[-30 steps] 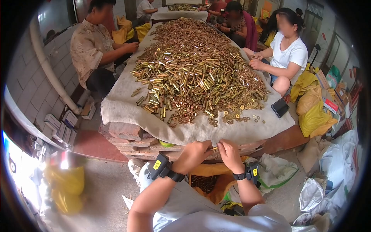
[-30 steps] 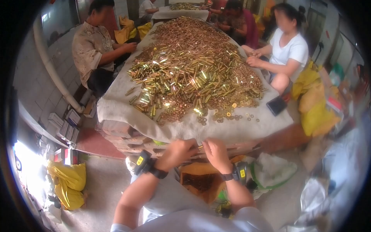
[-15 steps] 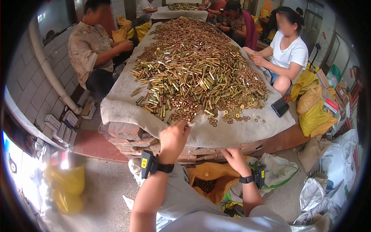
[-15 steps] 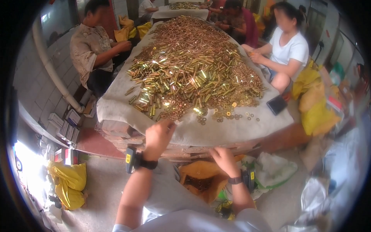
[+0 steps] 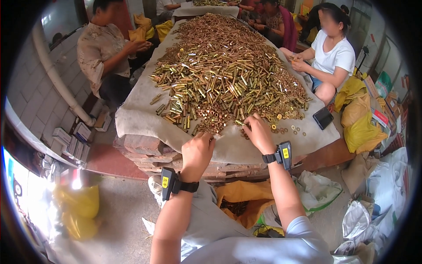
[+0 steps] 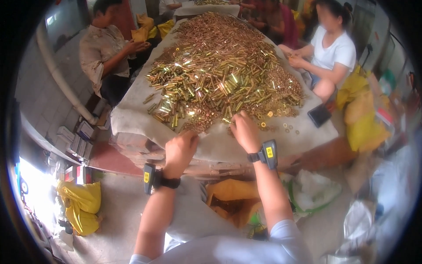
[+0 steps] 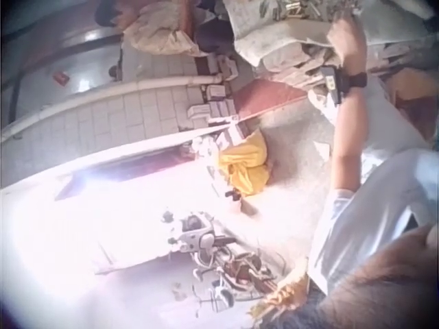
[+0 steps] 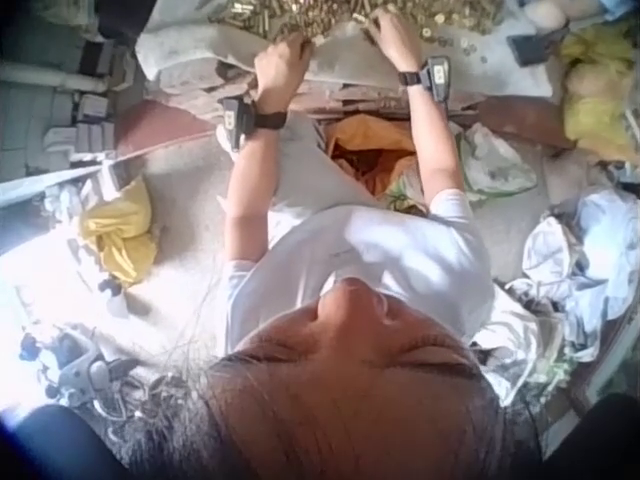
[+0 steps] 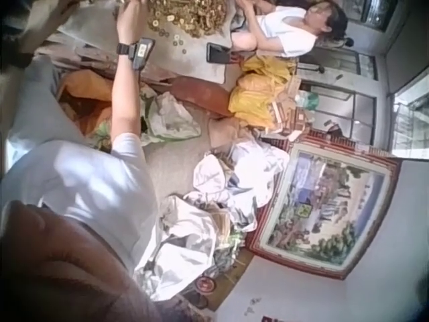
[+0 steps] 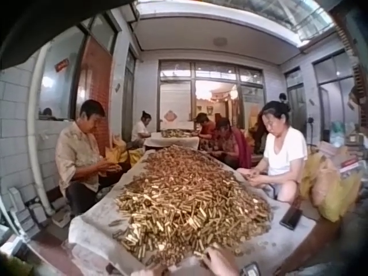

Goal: Sorting and picking through a large pile of small brass metal components on a workbench.

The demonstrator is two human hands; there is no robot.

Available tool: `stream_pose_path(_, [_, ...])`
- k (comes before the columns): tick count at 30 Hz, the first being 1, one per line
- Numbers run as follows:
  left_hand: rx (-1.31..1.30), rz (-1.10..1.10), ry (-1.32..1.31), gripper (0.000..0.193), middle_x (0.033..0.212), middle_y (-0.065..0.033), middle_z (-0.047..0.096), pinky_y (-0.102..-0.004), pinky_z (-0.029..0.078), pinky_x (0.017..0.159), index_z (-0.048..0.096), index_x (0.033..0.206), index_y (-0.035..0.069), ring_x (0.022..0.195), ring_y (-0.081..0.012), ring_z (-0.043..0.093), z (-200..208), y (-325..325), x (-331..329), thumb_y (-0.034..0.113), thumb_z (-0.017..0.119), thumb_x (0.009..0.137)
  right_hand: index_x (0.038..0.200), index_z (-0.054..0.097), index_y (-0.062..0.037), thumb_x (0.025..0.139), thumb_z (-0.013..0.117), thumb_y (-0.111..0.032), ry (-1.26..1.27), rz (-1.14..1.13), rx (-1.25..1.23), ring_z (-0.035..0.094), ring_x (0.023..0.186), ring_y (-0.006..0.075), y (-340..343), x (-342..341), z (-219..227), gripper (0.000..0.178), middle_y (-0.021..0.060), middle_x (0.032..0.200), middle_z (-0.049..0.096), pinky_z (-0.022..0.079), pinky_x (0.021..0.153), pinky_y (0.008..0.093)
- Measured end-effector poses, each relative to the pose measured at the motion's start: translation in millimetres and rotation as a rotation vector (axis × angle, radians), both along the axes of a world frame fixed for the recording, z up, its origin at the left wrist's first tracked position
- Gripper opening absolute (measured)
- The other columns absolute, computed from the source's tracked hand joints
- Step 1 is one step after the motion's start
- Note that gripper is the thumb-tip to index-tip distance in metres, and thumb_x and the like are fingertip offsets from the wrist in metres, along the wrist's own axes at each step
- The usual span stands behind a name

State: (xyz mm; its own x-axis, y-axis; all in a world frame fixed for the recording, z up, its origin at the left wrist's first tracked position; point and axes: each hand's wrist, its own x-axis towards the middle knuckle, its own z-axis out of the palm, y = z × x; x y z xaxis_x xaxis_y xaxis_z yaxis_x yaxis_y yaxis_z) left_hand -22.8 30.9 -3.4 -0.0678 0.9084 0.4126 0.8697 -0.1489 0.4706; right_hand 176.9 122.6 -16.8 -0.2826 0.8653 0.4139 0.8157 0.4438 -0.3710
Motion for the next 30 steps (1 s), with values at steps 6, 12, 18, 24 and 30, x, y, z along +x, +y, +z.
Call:
stream_pose_path(6, [-0.017,-0.019,-0.01,0.012,0.08,-0.0096,0.062,-0.0403,0.048,0.062,0.061,0.083,0.009,0.071,-0.0306,0.061,-3,-2,0,0.021,0.058,0.082,0.086,0.059,-0.0032,0.074,0.065,-0.007,-0.019,0.021,0.024,0.059,0.078,0.0286,8,3,-3,0.014,0.0121,0.086,0.059,0.047,0.069,0.0374])
stream_pose_path(12, [-0.001,-0.093,-0.016,0.013,0.077,-0.0092,0.06,-0.0401,0.048,0.058,0.059,0.08,0.008,0.068,-0.0309,0.061,-8,-8,7,0.021,0.059,0.081,0.087,0.056,-0.0025,0.073,0.064,-0.007,0.055,0.037,-0.048,0.058,0.082,0.0285,14,-2,-8,0.018,0.0113,0.091,0.056,0.046,0.072,0.0366])
stream_pose_path(18, [-0.045,-0.099,0.026,0.014,0.077,-0.0096,0.061,-0.0402,0.048,0.06,0.06,0.081,0.008,0.069,-0.0308,0.061,0,-12,13,0.022,0.058,0.082,0.092,0.057,-0.0077,0.077,0.06,-0.01,0.158,0.045,-0.096,0.058,0.085,0.0301,24,-1,-19,0.016,0.0111,0.096,0.056,0.047,0.071,0.0381])
stream_pose_path(24, [-0.101,-0.086,0.033,0.015,0.079,-0.0106,0.062,-0.0406,0.048,0.062,0.061,0.083,0.008,0.071,-0.0311,0.061,0,-12,12,0.023,0.056,0.082,0.101,0.057,-0.0064,0.087,0.049,-0.003,0.358,0.161,0.124,0.058,0.085,0.0279,31,-18,-11,0.016,0.0128,0.101,0.057,0.046,0.075,0.0343])
stream_pose_path(30, [-0.031,-0.101,0.033,0.015,0.076,-0.0105,0.06,-0.0401,0.049,0.059,0.058,0.078,0.007,0.068,-0.0309,0.061,-5,-12,13,0.022,0.058,0.082,0.09,0.064,-0.007,0.082,0.052,-0.001,0.215,0.156,0.135,0.054,0.076,0.0301,42,-26,-9,0.016,0.0124,0.082,0.05,0.044,0.067,0.0383])
